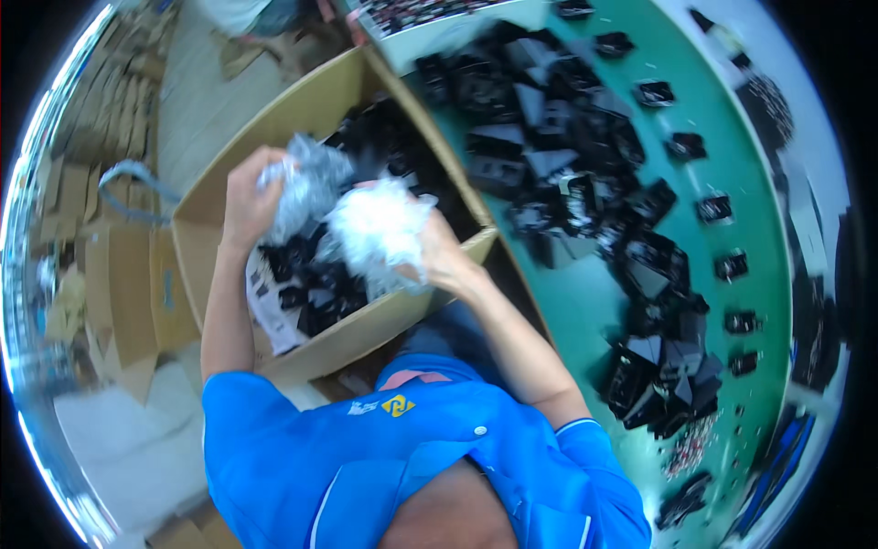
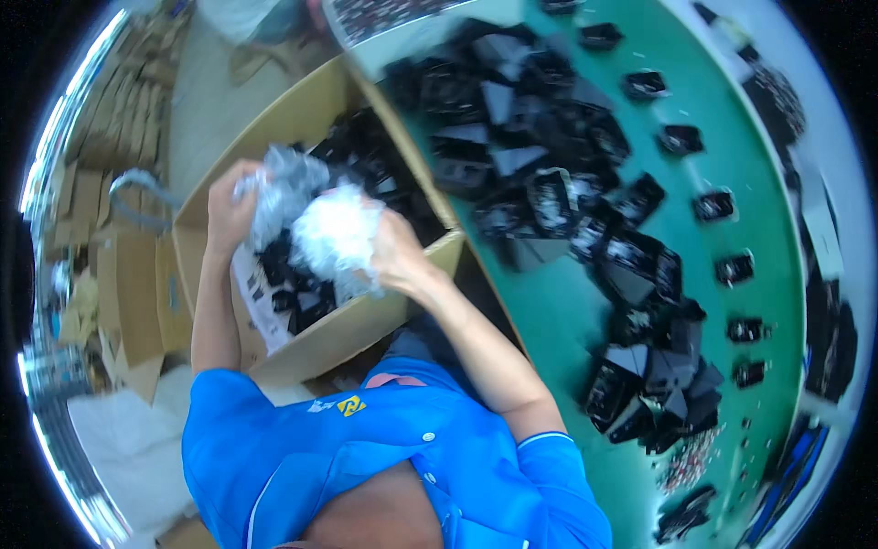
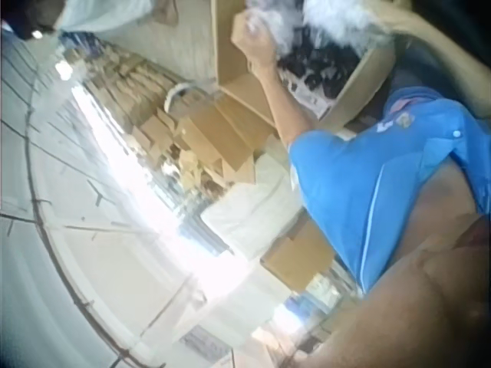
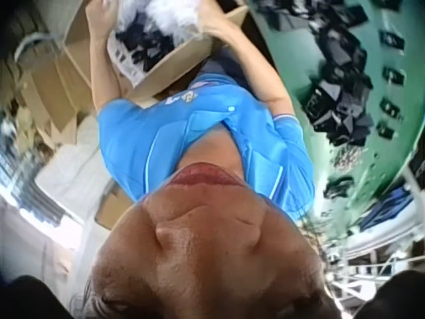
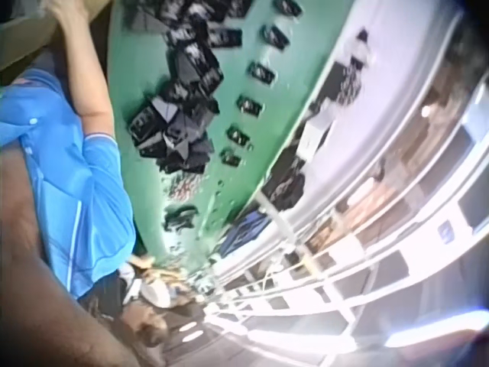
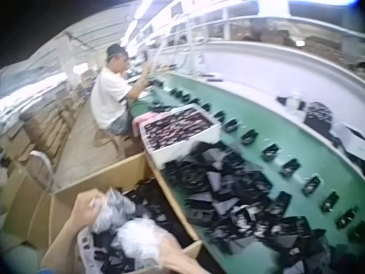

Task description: Assembling electronic components and packing finished products into a box with protective padding.

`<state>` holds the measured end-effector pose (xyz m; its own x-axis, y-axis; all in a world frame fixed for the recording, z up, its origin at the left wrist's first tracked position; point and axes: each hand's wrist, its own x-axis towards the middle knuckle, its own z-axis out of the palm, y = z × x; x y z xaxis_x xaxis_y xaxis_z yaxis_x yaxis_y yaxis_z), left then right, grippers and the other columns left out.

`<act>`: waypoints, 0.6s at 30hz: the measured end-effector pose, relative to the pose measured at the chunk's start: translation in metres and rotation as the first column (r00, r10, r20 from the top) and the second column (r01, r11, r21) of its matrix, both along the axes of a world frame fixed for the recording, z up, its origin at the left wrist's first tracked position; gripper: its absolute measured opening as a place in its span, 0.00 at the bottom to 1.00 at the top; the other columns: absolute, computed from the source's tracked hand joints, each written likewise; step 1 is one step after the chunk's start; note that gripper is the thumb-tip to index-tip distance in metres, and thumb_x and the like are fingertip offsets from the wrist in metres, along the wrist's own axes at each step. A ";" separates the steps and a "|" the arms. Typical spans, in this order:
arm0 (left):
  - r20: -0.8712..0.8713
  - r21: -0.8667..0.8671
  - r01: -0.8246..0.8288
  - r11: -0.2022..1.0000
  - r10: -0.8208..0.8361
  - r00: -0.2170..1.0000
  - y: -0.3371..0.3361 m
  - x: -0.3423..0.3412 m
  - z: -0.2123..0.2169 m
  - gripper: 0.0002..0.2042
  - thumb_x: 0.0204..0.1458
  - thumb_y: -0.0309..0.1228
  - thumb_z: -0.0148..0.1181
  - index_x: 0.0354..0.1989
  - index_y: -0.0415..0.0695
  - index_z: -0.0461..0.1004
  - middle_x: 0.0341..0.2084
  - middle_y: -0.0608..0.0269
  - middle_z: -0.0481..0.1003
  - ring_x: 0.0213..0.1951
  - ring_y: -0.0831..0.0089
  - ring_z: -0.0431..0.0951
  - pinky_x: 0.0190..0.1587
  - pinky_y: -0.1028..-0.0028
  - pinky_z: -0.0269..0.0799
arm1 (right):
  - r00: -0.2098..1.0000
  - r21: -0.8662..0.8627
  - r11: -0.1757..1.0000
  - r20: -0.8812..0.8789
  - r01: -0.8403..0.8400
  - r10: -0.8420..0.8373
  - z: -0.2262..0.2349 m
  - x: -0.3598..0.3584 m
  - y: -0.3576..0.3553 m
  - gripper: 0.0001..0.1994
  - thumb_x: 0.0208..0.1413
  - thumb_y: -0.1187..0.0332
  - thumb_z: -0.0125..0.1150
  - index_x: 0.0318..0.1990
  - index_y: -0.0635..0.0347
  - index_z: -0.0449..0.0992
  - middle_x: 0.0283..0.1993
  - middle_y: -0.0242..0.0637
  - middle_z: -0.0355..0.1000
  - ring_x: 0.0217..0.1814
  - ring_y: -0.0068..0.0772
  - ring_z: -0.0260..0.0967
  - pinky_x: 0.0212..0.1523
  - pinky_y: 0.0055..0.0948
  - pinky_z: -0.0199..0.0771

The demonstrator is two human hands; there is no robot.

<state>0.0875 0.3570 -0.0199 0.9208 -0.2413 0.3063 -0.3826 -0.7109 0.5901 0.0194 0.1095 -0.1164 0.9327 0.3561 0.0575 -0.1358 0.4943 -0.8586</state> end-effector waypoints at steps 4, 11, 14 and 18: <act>-0.167 -0.122 0.351 0.929 -0.367 0.915 -0.068 -0.021 0.008 0.08 0.46 0.20 0.52 0.34 0.38 0.76 0.29 0.62 0.77 0.29 0.72 0.70 0.38 0.78 0.65 | 0.946 -0.187 0.982 0.319 0.003 0.058 0.002 0.003 -0.009 0.50 0.40 0.62 0.77 0.72 0.60 0.55 0.67 0.43 0.60 0.65 0.39 0.61 0.67 0.36 0.60; 0.122 -0.510 0.399 0.762 -0.395 0.911 -0.115 -0.035 -0.022 0.10 0.56 0.31 0.50 0.35 0.36 0.74 0.40 0.57 0.73 0.40 0.69 0.68 0.48 0.73 0.61 | 0.990 -0.251 0.966 0.136 0.058 -0.024 0.025 -0.022 -0.034 0.46 0.38 0.62 0.76 0.66 0.63 0.59 0.57 0.48 0.67 0.58 0.46 0.66 0.62 0.40 0.67; 0.085 -0.494 0.387 0.779 -0.399 0.913 -0.124 -0.040 -0.017 0.15 0.59 0.37 0.49 0.42 0.36 0.74 0.48 0.54 0.70 0.49 0.67 0.66 0.53 0.72 0.59 | 0.982 -0.208 0.967 0.149 0.146 -0.116 0.028 -0.030 -0.036 0.42 0.39 0.64 0.75 0.64 0.64 0.62 0.54 0.49 0.69 0.56 0.44 0.68 0.59 0.42 0.70; -0.179 -0.439 0.287 0.851 -0.396 0.901 -0.157 -0.052 0.010 0.26 0.61 0.44 0.51 0.61 0.37 0.66 0.57 0.51 0.66 0.57 0.61 0.65 0.60 0.66 0.58 | 0.829 -0.045 0.867 0.318 0.497 -0.459 0.003 -0.022 -0.033 0.36 0.43 0.65 0.72 0.62 0.64 0.65 0.51 0.46 0.73 0.49 0.44 0.74 0.50 0.38 0.77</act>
<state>0.0359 0.1998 -0.0096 0.8601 -0.4642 0.2113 -0.3564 -0.2505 0.9001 -0.0026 0.0761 -0.1131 0.9359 -0.1086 0.3352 0.3521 0.3232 -0.8784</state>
